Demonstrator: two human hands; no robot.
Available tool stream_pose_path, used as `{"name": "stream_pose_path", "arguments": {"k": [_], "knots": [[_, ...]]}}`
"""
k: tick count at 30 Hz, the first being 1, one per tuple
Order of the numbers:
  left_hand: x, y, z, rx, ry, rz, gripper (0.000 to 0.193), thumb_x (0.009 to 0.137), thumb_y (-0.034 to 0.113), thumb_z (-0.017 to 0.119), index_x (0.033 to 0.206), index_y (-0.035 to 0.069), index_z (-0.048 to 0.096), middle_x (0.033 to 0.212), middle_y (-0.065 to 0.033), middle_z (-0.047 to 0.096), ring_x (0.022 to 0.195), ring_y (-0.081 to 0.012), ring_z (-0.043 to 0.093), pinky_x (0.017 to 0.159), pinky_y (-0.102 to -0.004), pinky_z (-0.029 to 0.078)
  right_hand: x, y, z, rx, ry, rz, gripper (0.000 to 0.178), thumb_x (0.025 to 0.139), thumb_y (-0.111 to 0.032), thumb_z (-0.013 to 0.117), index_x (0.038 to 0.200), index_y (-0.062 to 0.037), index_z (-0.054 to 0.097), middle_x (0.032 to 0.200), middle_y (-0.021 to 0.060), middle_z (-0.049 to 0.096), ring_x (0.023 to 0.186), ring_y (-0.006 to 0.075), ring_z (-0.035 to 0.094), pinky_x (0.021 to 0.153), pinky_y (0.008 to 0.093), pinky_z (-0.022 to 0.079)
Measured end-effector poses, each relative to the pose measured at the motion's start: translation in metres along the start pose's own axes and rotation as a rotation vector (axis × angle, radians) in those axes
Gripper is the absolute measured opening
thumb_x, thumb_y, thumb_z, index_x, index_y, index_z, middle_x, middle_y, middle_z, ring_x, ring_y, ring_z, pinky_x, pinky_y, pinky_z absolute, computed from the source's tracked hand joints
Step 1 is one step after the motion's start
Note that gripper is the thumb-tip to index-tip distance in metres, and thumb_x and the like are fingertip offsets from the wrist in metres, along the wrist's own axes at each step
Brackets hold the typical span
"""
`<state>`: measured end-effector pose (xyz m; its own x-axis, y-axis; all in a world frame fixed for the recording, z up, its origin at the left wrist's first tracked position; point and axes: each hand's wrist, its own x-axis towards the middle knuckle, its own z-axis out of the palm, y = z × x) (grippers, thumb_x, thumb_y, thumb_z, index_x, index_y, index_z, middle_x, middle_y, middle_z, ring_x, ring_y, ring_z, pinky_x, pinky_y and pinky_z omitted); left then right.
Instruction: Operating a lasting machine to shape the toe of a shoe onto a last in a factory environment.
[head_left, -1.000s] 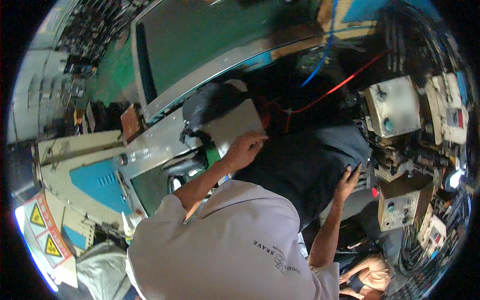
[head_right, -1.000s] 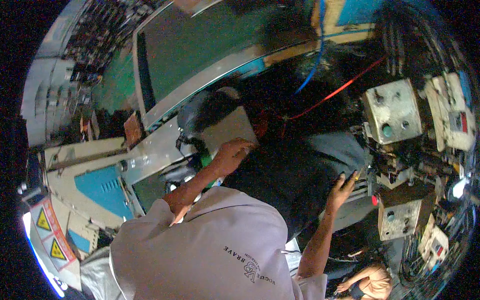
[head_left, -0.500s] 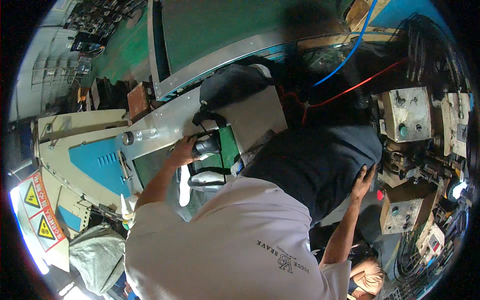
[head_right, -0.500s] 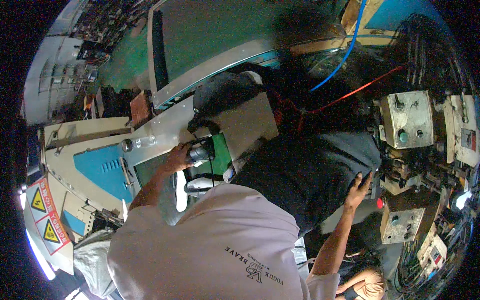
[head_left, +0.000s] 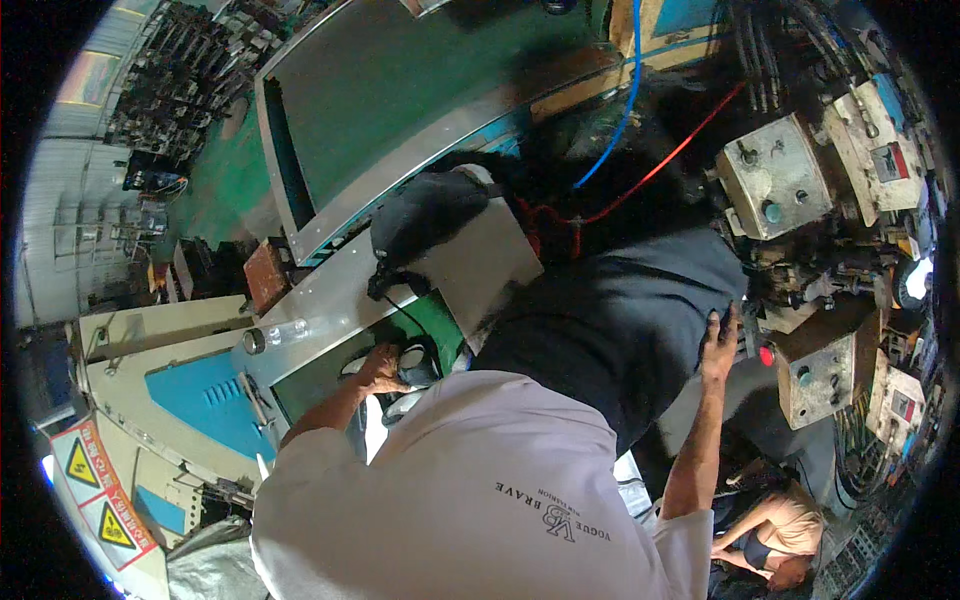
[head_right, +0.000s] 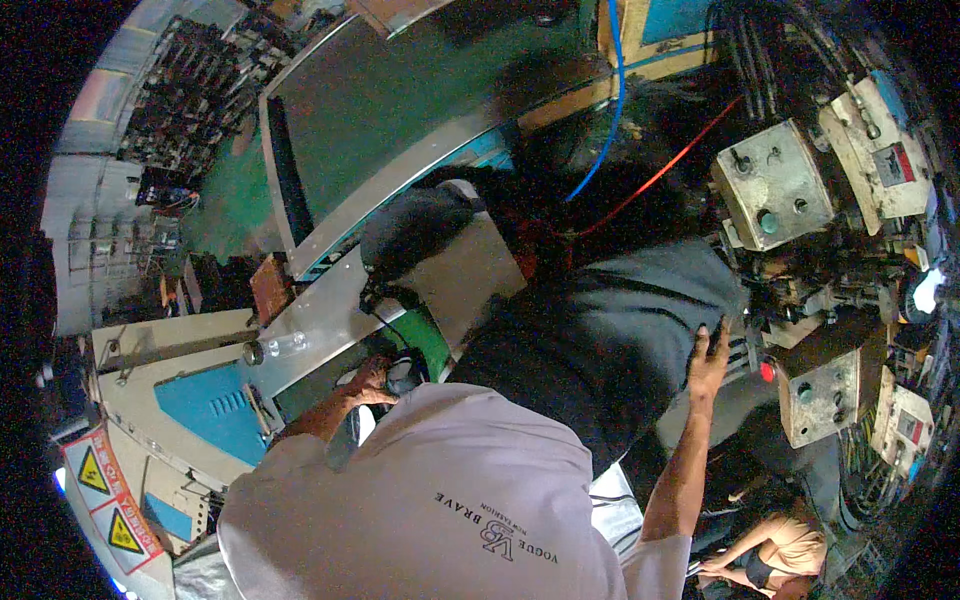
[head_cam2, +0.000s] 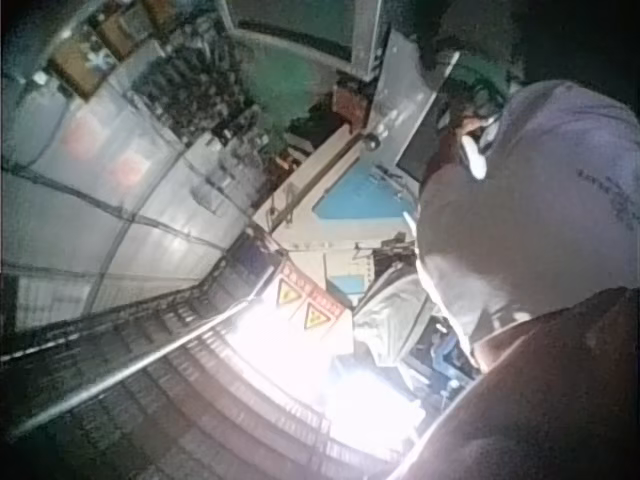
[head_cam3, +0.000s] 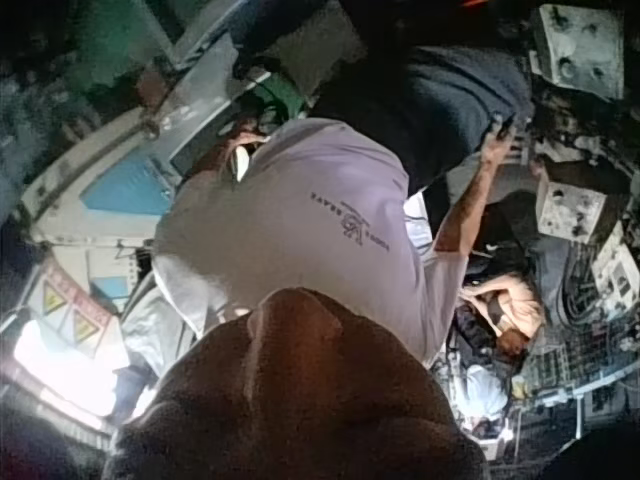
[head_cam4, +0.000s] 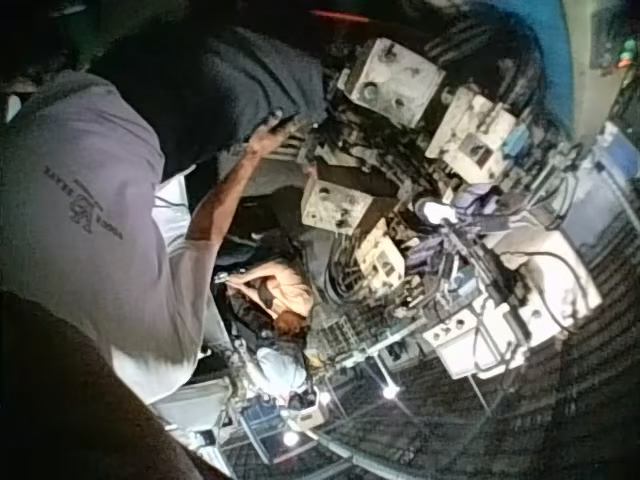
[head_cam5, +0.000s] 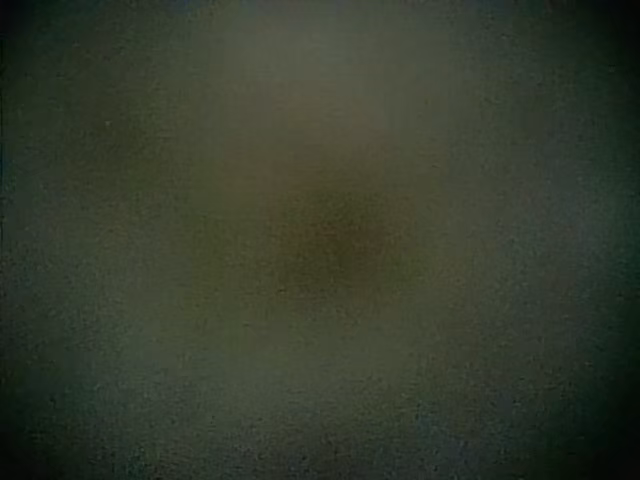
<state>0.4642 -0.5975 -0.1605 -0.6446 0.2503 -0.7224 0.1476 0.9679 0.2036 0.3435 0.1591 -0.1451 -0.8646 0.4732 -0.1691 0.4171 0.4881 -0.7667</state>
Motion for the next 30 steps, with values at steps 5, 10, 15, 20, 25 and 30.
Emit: {"name": "stream_pose_path", "arguments": {"k": [5,10,15,20,25,30], "knots": [[-0.027,-0.03,-0.018,-0.465,0.391,-0.206,0.089,0.064,0.042,0.097,0.13,-0.007,0.061,0.121,-0.028,0.07,0.12,-0.0431,0.067,0.105,-0.0524,0.054,0.008,0.015,0.004,0.091,-0.009,-0.082,0.065,0.112,-0.031,0.064,0.163,0.0043,0.044,0.165,0.0236,0.05,0.153,0.0326,0.047,0.127,0.041,0.034],[-0.065,-0.036,-0.105,-1.065,0.792,-0.308,0.05,0.078,0.031,0.093,0.11,-0.004,0.076,0.099,-0.0142,0.08,0.091,-0.0212,0.073,0.085,-0.0416,0.059,0.016,-0.02,0.008,-0.025,0.068,-0.066,0.053,0.11,-0.026,0.065,0.152,0.0062,0.056,0.153,0.0241,0.062,0.142,0.0343,0.058,0.122,0.0417,0.041],[-0.072,0.032,-0.243,-1.131,1.041,-0.396,0.053,0.083,0.031,0.091,0.122,0.0,0.073,0.11,-0.0091,0.078,0.1,-0.0202,0.072,0.096,-0.0368,0.056,-0.026,-0.16,0.048,0.144,-0.045,-0.429,0.038,0.106,-0.011,0.063,0.14,0.0049,0.066,0.138,0.0207,0.072,0.126,0.0321,0.068,0.113,0.0419,0.05],[-0.01,0.167,-0.378,-1.126,1.063,-0.114,0.049,0.089,0.02,0.089,0.131,0.003,0.068,0.121,-0.0054,0.076,0.108,-0.0169,0.069,0.101,-0.0343,0.054,-0.1,-0.328,0.118,0.289,-0.585,-0.827,0.105,0.087,-0.023,0.09,0.169,0.0012,0.028,0.173,0.026,0.034,0.16,0.0415,0.035,0.129,0.0488,0.035],[0.063,0.329,-0.417,-1.165,0.673,0.519,0.067,0.094,0.029,0.087,0.149,0.002,0.059,0.14,-0.0085,0.067,0.127,-0.023,0.061,0.112,-0.0386,0.047,-0.088,-0.372,0.115,0.373,-0.15,-0.469,0.124,0.085,-0.021,0.091,0.173,-0.0023,0.006,0.168,0.0391,0.024,0.156,0.0573,0.03,0.126,0.0547,0.037],[0.125,0.455,-0.428,-0.673,0.665,0.978,0.069,0.104,0.033,0.074,0.159,-0.001,0.049,0.153,-0.0167,0.06,0.138,-0.0256,0.058,0.12,-0.0391,0.042,-0.067,-0.262,-0.002,0.95,-0.202,-0.207,0.107,0.095,-0.011,0.082,0.175,-0.0059,0.012,0.174,0.0177,0.032,0.159,0.0271,0.034,0.128,0.042,0.037]]}}
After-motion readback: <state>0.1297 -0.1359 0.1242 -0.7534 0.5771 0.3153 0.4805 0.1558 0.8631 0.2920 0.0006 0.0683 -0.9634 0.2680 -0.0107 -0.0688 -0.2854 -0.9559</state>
